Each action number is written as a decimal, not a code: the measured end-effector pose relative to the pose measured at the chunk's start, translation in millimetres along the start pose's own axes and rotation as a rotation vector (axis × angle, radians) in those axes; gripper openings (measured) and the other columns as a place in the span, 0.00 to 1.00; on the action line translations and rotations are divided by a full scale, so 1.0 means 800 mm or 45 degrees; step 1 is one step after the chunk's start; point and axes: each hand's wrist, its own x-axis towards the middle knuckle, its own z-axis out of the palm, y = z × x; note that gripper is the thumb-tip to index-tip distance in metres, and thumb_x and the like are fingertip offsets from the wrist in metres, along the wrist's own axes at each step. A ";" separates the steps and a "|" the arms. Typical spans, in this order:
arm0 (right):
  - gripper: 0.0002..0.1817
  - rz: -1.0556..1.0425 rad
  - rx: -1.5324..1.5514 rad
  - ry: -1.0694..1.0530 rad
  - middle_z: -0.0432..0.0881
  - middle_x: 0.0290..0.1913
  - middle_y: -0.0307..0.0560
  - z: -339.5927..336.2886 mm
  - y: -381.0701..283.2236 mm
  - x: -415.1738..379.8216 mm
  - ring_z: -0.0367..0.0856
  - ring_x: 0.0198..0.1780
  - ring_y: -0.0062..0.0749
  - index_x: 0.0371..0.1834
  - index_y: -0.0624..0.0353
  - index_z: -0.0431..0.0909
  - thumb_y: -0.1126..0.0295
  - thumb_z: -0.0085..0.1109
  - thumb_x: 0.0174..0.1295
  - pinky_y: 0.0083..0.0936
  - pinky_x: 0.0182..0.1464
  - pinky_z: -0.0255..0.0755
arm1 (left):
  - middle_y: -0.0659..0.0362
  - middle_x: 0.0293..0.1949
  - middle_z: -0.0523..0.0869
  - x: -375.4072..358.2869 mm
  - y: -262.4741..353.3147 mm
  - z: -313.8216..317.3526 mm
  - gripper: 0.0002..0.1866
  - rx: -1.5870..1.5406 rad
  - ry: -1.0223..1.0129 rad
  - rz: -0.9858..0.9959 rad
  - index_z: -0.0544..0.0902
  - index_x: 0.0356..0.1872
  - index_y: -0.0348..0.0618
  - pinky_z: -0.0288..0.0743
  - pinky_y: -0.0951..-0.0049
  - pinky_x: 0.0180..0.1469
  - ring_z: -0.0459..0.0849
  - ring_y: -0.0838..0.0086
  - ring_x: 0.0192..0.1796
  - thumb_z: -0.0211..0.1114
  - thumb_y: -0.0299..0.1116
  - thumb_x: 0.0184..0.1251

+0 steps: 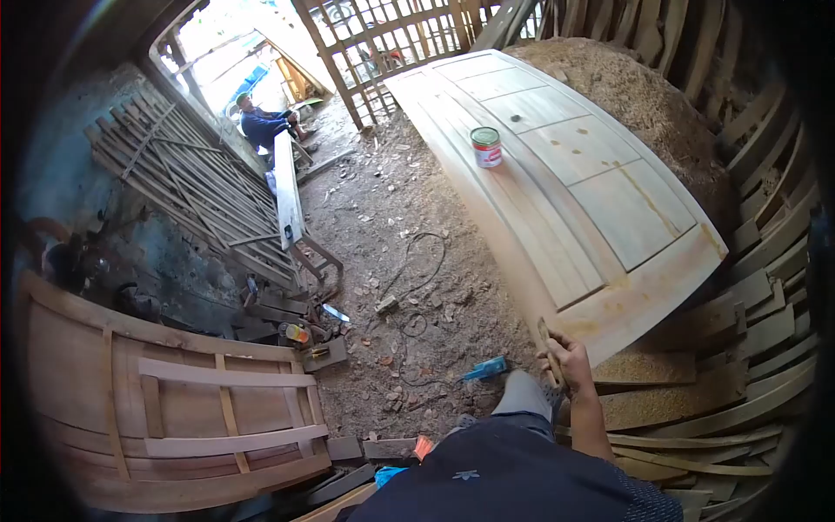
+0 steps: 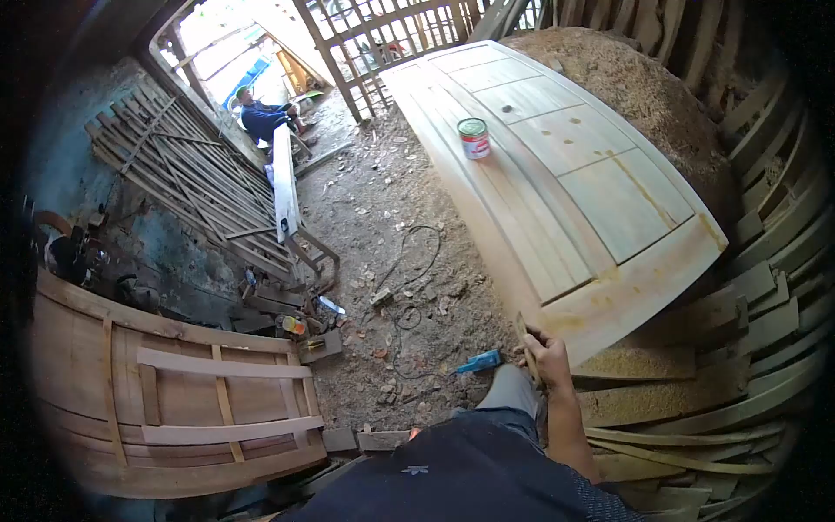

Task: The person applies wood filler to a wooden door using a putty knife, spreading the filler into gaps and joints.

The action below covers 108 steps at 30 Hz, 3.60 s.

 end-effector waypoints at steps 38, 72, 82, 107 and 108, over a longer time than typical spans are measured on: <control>0.25 -0.325 0.619 0.458 0.84 0.57 0.45 0.293 -0.249 0.619 0.79 0.39 0.18 0.67 0.62 0.76 0.56 0.58 0.76 0.14 0.32 0.73 | 0.55 0.26 0.87 0.319 0.799 0.783 0.29 1.076 -0.822 1.243 0.88 0.31 0.35 0.76 0.68 0.38 0.85 0.77 0.35 0.69 0.58 0.69; 0.23 0.127 0.402 0.974 0.74 0.20 0.32 0.284 -0.384 0.731 0.57 0.09 0.17 0.40 0.46 0.81 0.39 0.51 0.76 0.19 0.08 0.51 | 0.41 0.58 0.72 0.181 0.782 1.150 0.61 2.117 -1.907 2.061 0.66 0.64 0.29 0.72 0.56 0.63 0.74 0.49 0.62 0.85 0.52 0.25; 0.23 -0.162 -0.235 0.167 0.83 0.55 0.46 0.345 -0.430 0.912 0.77 0.40 0.18 0.70 0.62 0.74 0.64 0.56 0.76 0.11 0.36 0.71 | 0.35 0.67 0.70 0.225 0.813 1.145 0.63 2.026 -1.620 1.865 0.64 0.73 0.36 0.64 0.55 0.70 0.72 0.43 0.67 0.83 0.48 0.28; 0.22 -0.138 -0.023 -0.291 0.83 0.54 0.48 0.438 -0.433 0.973 0.82 0.33 0.24 0.71 0.63 0.72 0.69 0.54 0.77 0.14 0.25 0.77 | 0.43 0.61 0.84 0.542 1.124 0.879 0.61 0.672 0.093 1.315 0.43 0.84 0.36 0.76 0.57 0.66 0.84 0.52 0.62 0.73 0.57 0.64; 0.18 -0.219 -0.135 -0.180 0.82 0.40 0.43 0.438 -0.446 0.963 0.75 0.24 0.21 0.62 0.58 0.77 0.59 0.55 0.77 0.16 0.19 0.69 | 0.41 0.64 0.81 0.512 1.089 0.917 0.58 0.849 0.008 1.218 0.49 0.83 0.35 0.75 0.56 0.68 0.82 0.50 0.65 0.72 0.57 0.65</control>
